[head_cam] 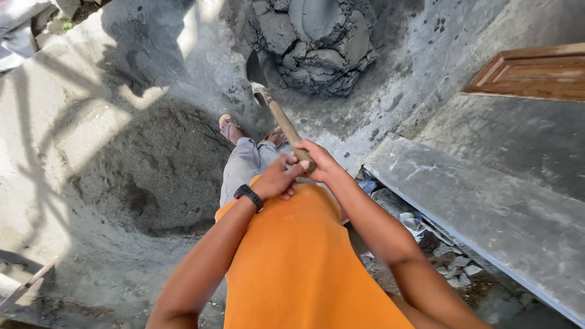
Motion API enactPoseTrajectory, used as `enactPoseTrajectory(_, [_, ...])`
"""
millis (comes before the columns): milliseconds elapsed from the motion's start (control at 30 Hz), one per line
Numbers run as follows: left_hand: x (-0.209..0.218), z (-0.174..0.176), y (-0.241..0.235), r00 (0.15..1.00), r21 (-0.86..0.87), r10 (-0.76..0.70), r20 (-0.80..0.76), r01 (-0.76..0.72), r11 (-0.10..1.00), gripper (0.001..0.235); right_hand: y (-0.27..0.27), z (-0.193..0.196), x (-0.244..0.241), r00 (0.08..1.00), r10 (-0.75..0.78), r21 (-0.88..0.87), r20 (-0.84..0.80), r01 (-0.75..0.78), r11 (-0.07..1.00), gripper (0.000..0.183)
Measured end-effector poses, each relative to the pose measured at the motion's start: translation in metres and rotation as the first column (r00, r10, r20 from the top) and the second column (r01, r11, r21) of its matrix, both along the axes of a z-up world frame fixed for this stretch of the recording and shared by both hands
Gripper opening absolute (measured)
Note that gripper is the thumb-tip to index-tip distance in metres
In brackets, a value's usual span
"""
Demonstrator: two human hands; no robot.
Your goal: Mixing cement and sand on the ground using a shovel
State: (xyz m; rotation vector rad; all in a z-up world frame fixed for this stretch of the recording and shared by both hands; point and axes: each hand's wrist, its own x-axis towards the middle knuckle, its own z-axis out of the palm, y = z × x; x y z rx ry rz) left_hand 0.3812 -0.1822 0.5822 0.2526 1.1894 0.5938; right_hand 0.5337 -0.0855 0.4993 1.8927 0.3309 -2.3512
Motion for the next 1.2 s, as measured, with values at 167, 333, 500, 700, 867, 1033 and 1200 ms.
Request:
enactPoseTrajectory(167, [-0.028,-0.028,-0.014,0.886,-0.233,0.436,0.158,-0.395,0.889,0.067,-0.017,-0.052,-0.046,0.973,0.223,0.021,0.055,-0.225,0.974,0.036])
enactPoseTrajectory(333, [-0.045,-0.086,-0.025,0.66,-0.399,0.734,0.161,-0.636,0.66,0.059,-0.013,-0.079,-0.109,0.9,0.427,-0.027,0.085,-0.426,0.904,0.034])
enactPoseTrajectory(500, [-0.081,-0.072,-0.053,0.796,-0.359,0.586,0.149,-0.509,0.782,0.06,-0.019,-0.26,-0.125,0.98,0.188,-0.001,0.073,-0.188,0.982,0.032])
enactPoseTrajectory(700, [-0.156,-0.03,-0.131,0.939,-0.332,0.259,0.226,-0.176,0.927,0.083,-0.006,-0.317,-0.174,0.95,-0.095,-0.097,0.297,0.129,0.987,0.015])
enactPoseTrajectory(867, [-0.094,-0.139,-0.27,0.964,-0.532,0.187,0.19,-0.059,0.845,0.084,-0.039,-0.399,-0.174,0.967,-0.081,-0.111,0.24,0.11,0.988,0.016])
enactPoseTrajectory(1033, [-0.009,-0.222,-0.335,0.882,-0.746,-0.415,-0.221,0.121,0.655,0.035,-0.103,-0.436,-0.225,0.946,0.049,-0.077,0.321,-0.025,0.997,0.013])
enactPoseTrajectory(1200, [0.001,-0.264,-0.356,0.704,-0.813,-0.527,-0.476,-0.125,0.568,0.021,-0.139,-0.448,-0.28,0.903,0.247,-0.105,0.352,-0.224,0.969,0.013])
